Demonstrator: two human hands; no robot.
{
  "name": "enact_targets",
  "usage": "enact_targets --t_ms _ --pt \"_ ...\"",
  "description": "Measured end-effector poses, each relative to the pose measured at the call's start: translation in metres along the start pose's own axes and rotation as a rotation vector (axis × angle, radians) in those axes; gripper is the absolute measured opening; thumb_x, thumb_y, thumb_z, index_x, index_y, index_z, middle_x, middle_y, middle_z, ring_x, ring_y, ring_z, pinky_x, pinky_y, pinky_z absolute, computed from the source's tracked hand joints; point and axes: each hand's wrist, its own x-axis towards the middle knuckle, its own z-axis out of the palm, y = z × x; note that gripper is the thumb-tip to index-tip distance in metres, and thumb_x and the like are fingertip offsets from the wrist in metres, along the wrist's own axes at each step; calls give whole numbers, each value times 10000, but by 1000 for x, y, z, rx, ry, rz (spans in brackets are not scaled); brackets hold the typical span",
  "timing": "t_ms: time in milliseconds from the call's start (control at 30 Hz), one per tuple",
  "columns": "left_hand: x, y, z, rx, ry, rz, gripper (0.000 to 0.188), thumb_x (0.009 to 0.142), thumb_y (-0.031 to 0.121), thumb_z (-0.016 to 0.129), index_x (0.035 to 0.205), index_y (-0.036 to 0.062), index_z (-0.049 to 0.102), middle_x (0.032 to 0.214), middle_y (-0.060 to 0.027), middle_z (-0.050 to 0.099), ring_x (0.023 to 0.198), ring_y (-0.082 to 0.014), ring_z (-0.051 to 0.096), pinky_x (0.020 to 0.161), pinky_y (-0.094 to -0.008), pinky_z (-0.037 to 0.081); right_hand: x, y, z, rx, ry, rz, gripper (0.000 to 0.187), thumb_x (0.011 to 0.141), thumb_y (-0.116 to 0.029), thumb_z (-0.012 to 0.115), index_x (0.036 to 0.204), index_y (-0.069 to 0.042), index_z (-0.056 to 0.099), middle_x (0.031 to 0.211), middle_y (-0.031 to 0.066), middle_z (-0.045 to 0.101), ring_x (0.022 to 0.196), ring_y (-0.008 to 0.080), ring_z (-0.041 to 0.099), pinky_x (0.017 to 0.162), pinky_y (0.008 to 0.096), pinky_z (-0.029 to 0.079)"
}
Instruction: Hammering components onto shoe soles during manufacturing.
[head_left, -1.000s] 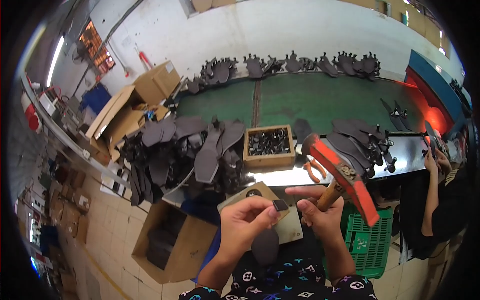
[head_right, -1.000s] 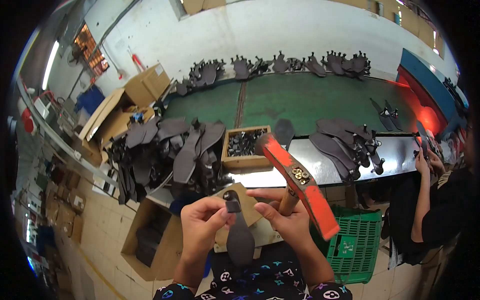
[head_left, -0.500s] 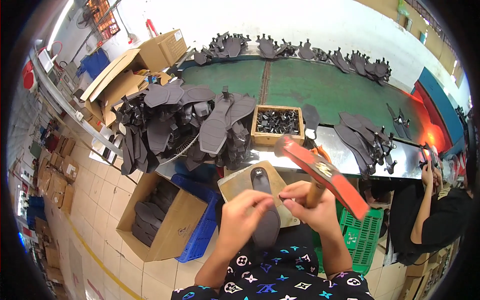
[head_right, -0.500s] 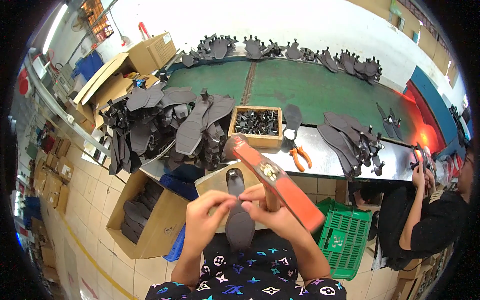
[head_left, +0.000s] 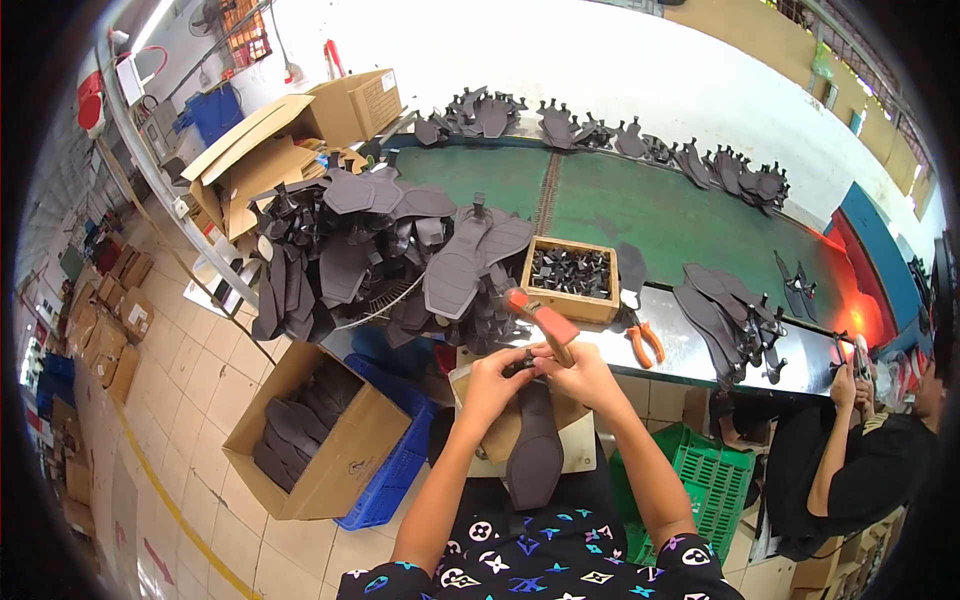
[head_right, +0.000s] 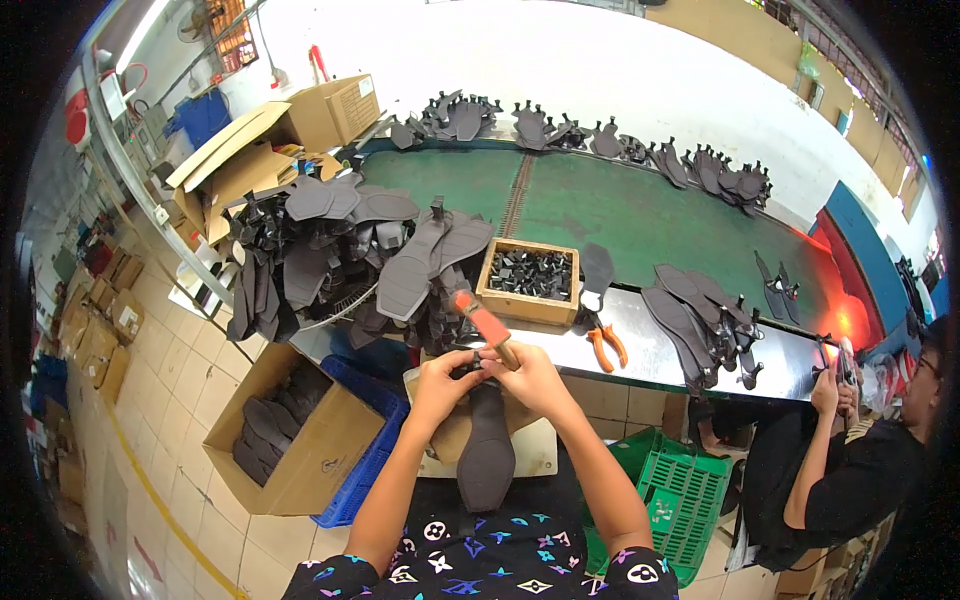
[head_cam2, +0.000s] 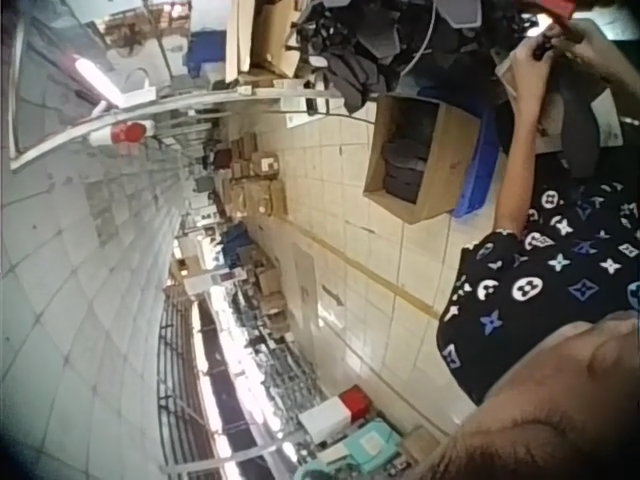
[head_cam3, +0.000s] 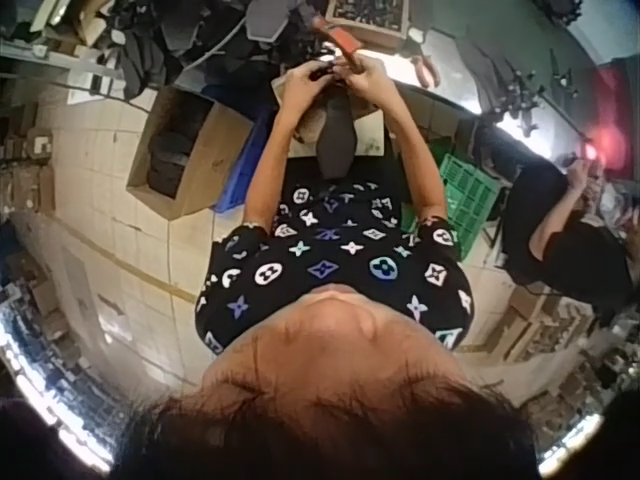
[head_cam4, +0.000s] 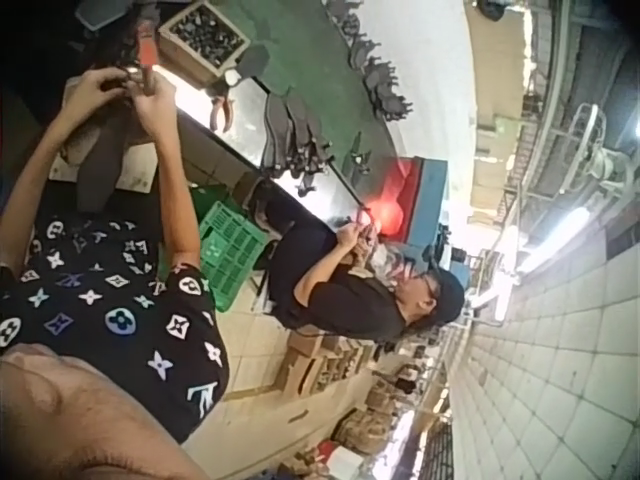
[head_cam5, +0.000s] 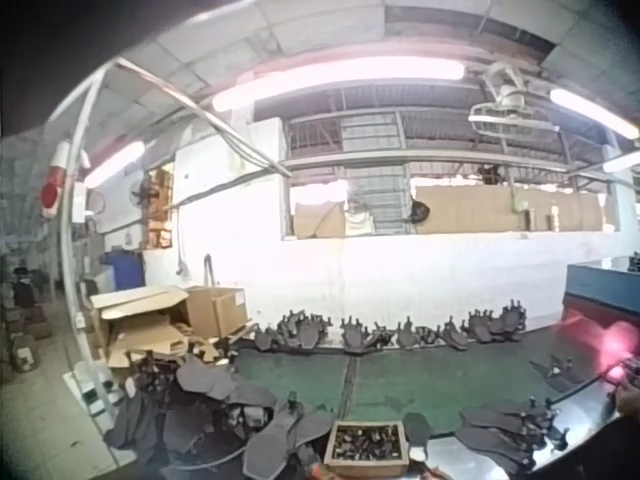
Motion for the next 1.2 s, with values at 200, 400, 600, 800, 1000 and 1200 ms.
enact_targets --t_ms 200,400,600,800,1000,1200 --pt "1 -4 3 -39 30 88 322 784 134 796 1057 -20 720 1035 -160 730 934 -262 715 802 -342 541 -2 -15 -3 -234 -45 -167 222 872 -86 674 1080 -6 660 947 163 689 823 304 672 756 362 513" --pt "3 18 -7 -37 -49 -71 296 779 120 805 1033 -12 726 925 -163 727 845 -163 697 767 -329 536 -16 -31 1 -447 92 -221 142 871 -17 652 1009 16 661 944 152 673 809 257 654 738 344 511" --pt "7 -1 -4 -274 -121 -70 247 799 101 795 1008 -22 747 941 -58 744 836 -99 648 773 -256 518 -56 -63 -4 -215 275 -82 356 969 -135 632 1266 34 531 856 205 639 737 285 654 692 380 509" --pt "11 -1 -3 -320 -154 -56 246 811 86 778 1043 5 753 994 -63 740 884 -99 648 784 -260 516 -93 -62 0 -320 202 -182 476 976 -99 606 1415 19 463 895 208 654 757 289 666 712 375 519" --pt "8 0 -7 -287 -131 -74 246 810 100 778 1033 -1 755 969 -56 742 886 -109 663 799 -259 517 -90 -104 -9 -492 188 -282 490 955 -47 611 1421 7 472 870 201 635 747 356 643 665 393 514" --pt "7 8 -8 -264 -170 -93 436 794 120 804 1192 -5 677 1043 -77 739 948 -114 660 854 -274 511 -98 -101 1 -445 273 -288 473 929 -19 637 1377 48 502 945 206 656 793 352 656 726 398 528"
